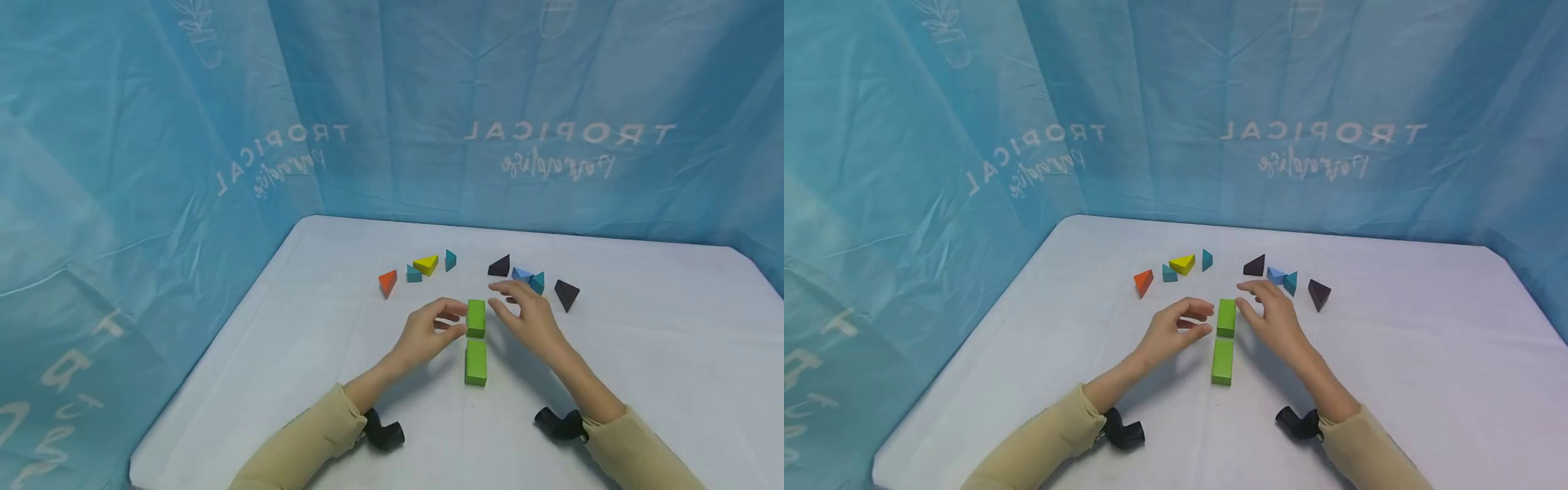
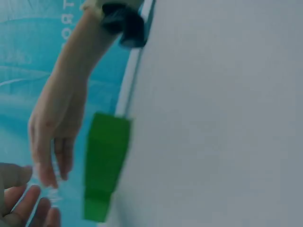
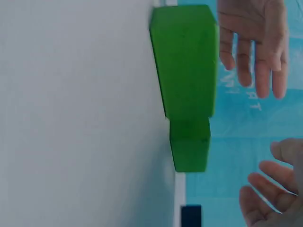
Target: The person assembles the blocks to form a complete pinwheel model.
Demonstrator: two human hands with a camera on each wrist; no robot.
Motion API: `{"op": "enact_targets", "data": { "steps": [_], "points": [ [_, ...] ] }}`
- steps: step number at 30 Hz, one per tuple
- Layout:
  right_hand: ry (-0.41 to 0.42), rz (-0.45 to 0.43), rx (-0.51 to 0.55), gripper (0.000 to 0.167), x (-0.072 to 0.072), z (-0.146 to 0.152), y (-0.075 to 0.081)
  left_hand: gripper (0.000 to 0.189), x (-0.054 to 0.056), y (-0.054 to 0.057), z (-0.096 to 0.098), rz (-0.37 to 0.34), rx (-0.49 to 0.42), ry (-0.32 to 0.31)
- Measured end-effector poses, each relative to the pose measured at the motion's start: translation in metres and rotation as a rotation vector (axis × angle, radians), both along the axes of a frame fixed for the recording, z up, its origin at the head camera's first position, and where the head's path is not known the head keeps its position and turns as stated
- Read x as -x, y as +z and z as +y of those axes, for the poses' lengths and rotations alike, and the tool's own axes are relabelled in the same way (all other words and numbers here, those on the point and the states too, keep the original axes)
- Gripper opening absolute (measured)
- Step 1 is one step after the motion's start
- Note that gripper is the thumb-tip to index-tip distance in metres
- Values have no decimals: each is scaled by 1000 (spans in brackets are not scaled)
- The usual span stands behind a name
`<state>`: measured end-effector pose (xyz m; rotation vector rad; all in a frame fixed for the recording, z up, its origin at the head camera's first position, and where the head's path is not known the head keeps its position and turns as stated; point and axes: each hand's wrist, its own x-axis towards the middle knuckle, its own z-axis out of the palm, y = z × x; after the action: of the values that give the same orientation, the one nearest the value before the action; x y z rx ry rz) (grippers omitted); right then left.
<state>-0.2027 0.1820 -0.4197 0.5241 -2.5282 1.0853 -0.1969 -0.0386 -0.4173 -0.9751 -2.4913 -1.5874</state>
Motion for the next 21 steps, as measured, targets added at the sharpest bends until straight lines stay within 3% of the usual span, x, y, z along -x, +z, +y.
{"op": "enact_targets", "data": {
  "steps": [2,5,11,16,21],
  "points": [
    [23,-38,84,31,1,0,-4,28,-7,-13,2,-60,-85,5],
    [41,-121,233,31,3,1,-11,29,-15,-28,5,-88,-149,-30],
    [105,-217,439,32,7,1,-29,28,-26,-41,8,-108,-153,-34],
    [99,-230,419,31,7,-2,-35,28,-31,-44,9,-96,-112,-27],
    [118,-208,366,32,0,-7,-25,28,-32,-46,10,-88,-107,-17]
  ]
}}
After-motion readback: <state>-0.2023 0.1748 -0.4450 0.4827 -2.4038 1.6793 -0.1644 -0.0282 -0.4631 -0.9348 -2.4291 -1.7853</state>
